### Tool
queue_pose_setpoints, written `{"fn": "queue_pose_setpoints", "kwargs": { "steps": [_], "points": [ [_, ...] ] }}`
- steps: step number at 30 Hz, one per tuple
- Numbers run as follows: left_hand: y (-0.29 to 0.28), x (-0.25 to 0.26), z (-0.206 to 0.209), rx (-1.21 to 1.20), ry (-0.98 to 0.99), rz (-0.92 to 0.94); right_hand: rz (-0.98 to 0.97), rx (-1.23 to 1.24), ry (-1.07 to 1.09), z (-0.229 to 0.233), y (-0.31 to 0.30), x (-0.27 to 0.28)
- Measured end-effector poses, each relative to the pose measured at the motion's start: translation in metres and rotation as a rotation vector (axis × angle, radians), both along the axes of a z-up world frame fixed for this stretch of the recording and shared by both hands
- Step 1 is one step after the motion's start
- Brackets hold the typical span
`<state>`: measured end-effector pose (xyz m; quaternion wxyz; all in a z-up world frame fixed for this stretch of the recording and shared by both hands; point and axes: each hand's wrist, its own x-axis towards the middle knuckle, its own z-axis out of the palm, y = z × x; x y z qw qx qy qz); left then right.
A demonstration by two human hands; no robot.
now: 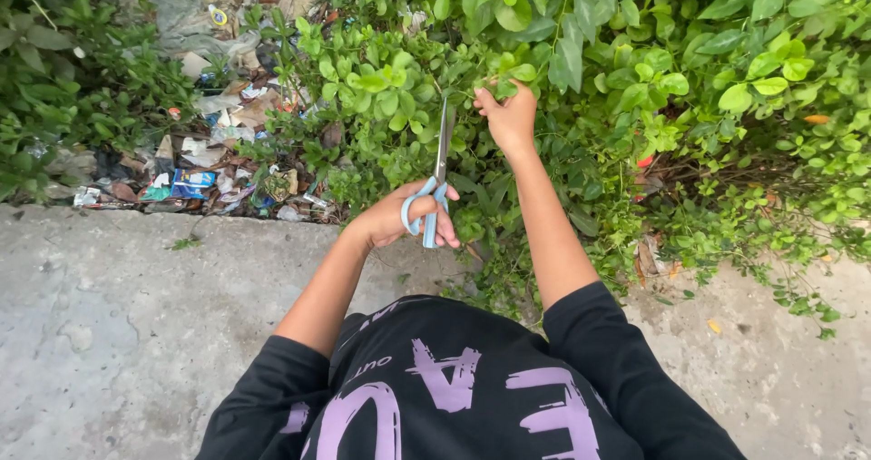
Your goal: Pruning leaves and small branches from a bush using scissors.
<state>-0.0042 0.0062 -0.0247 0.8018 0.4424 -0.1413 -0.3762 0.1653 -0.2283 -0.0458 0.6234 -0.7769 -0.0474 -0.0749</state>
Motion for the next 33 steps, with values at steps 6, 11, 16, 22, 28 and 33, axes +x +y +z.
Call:
{"fn": "queue_pose_setpoints", "kwargs": {
  "steps": [6, 11, 16, 22, 28, 33],
  "points": [
    [-0.014, 0.014, -0.007, 0.026, 0.001, -0.052, -0.036, -0.054, 0.129, 0.021, -0.010, -0.015],
    [-0.026, 0.031, -0.030, 0.147, -0.080, -0.074, -0.032, 0.013, 0.112, 0.022, -0.021, -0.019],
    [-0.041, 0.046, -0.038, 0.209, -0.108, -0.060, -0.001, 0.006, 0.120, 0.014, -0.027, -0.025],
    [-0.056, 0.057, -0.042, 0.339, -0.110, 0.028, 0.017, 0.018, 0.133, -0.002, -0.026, -0.031],
    [-0.054, 0.049, -0.035, 0.259, -0.076, 0.027, -0.046, 0.009, 0.171, -0.004, -0.024, -0.034],
    [-0.053, 0.051, -0.057, 0.228, -0.106, 0.165, -0.056, 0.016, 0.154, -0.015, -0.033, -0.030]
  ]
}}
